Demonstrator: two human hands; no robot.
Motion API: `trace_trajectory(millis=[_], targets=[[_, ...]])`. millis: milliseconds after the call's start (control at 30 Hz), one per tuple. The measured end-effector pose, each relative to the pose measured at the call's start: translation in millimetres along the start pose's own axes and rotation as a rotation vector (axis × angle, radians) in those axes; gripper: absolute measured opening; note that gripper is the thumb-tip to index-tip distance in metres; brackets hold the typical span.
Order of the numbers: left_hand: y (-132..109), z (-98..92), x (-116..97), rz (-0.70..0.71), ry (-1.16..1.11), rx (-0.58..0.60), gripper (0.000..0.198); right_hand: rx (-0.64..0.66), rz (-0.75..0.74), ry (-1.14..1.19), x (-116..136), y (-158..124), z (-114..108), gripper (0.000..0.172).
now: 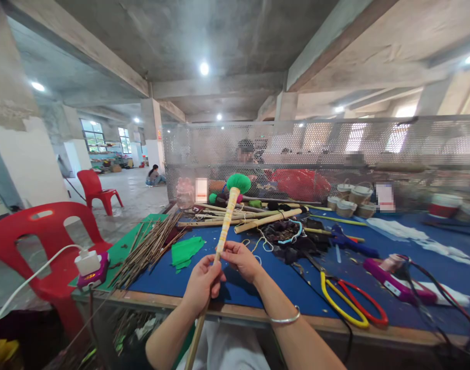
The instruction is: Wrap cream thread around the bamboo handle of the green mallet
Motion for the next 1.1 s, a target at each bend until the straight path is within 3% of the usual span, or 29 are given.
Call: trace_trajectory(millis=[167,500,633,867,1100], targets=[[-1.0,-10.9,-2.1,0.049,0.038,-0.156,0.037,-0.039,0.001,-0.007,1.2,-0.2,-3.4,0.039],[-0.1,-8.7,4.3,-0.149,-0.155,-0.020,0.039,0.013,-0.030,0.067,4.6,-1.2,2.0,0.039],[-1.9,-1.9,1.7,-0.080,-0.113,0.055,0.038,-0.006,-0.062,0.068,5.2,-0.6,-0.7,0.032],[-8.1,-9.9,-11.1,0.172,0.152,-0.202,0.032,-0.040,-0.047,0.011,-1.0,1.7,-6.9,0.034],[-8.9,-6.6,-8.0,0.101,0.049,-0.101,0.032,0.061,0.005,0.078,1.5,-1.4,6.2,0.036]])
Point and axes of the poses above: each hand's wrist, its own y-axis towards the middle knuckle, its own z-axis out of the palm, x = y × z, the point moved 9 cm from there along y, towards the middle knuckle, and after that the axes turned 2 degrees about -x, right-handed, at the moved point
